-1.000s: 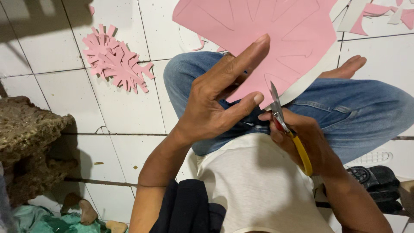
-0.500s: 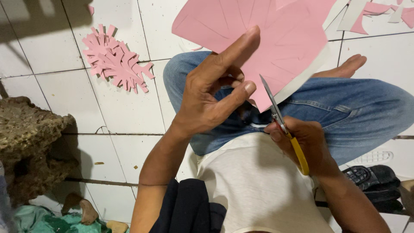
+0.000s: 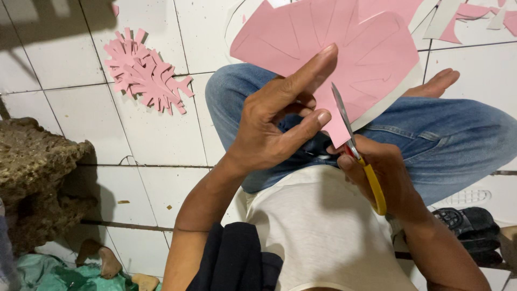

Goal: The person sits on the floor cutting pink foam sheets with scissors, following drawn lines to cut out branching flower-like shapes. They rotate each sheet while cutting, set finished cutouts on the floor beside them, and pick up a new marked foam sheet to continue cutting.

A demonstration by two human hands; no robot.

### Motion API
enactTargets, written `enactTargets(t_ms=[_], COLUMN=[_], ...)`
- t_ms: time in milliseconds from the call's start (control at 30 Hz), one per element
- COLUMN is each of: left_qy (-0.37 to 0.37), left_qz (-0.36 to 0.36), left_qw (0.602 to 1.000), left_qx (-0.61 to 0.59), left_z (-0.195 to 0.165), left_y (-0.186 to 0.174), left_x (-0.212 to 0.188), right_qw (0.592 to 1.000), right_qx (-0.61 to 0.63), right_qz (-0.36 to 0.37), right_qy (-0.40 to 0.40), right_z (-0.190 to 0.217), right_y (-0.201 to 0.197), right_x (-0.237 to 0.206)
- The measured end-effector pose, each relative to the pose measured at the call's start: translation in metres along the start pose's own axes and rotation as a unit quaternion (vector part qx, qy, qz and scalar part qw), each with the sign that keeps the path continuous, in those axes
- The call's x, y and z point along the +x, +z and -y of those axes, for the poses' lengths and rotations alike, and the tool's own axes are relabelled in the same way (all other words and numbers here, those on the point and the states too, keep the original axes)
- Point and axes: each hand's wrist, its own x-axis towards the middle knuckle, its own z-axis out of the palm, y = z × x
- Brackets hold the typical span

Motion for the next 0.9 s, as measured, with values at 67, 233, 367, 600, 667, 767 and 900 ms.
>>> enactTargets(t_ms=[67, 233, 367, 600, 667, 767, 900], left_qy=[-0.001, 0.061, 0.094, -0.047, 0.033, 0.039, -0.038], left_qz=[0.000, -0.012, -0.021, -0.032, -0.018, -0.002, -0.011], left_qw=[1.000, 0.992, 0.978, 0.997, 0.994, 0.995, 0.994], left_qx=[-0.003, 0.112, 0.184, -0.047, 0.105, 0.089, -0.099], left_z=[0.002, 0.006, 0.002, -0.010, -0.012, -0.010, -0.006], left_y=[0.000, -0.006, -0.005, -0.003, -0.003, 0.000, 0.006], left_x=[0.002, 0.005, 0.004, 0.007, 0.005, 0.002, -0.002], right_qw=[1.000, 0.995, 0.982, 0.976, 0.951, 0.973, 0.996], right_qx=[0.006, 0.060, 0.137, 0.167, 0.259, 0.179, -0.029], right_qz=[-0.007, 0.079, 0.113, 0.135, 0.158, 0.141, 0.059], right_qy=[0.027, -0.012, 0.057, 0.043, 0.066, 0.023, -0.059], right_z=[0.000, 0.006, 0.010, 0.006, 0.005, 0.006, 0.011], right_y=[0.000, -0.009, -0.010, -0.010, -0.009, -0.006, -0.006], right_x=[-0.003, -0.004, -0.003, -0.005, -0.004, 0.002, 0.003])
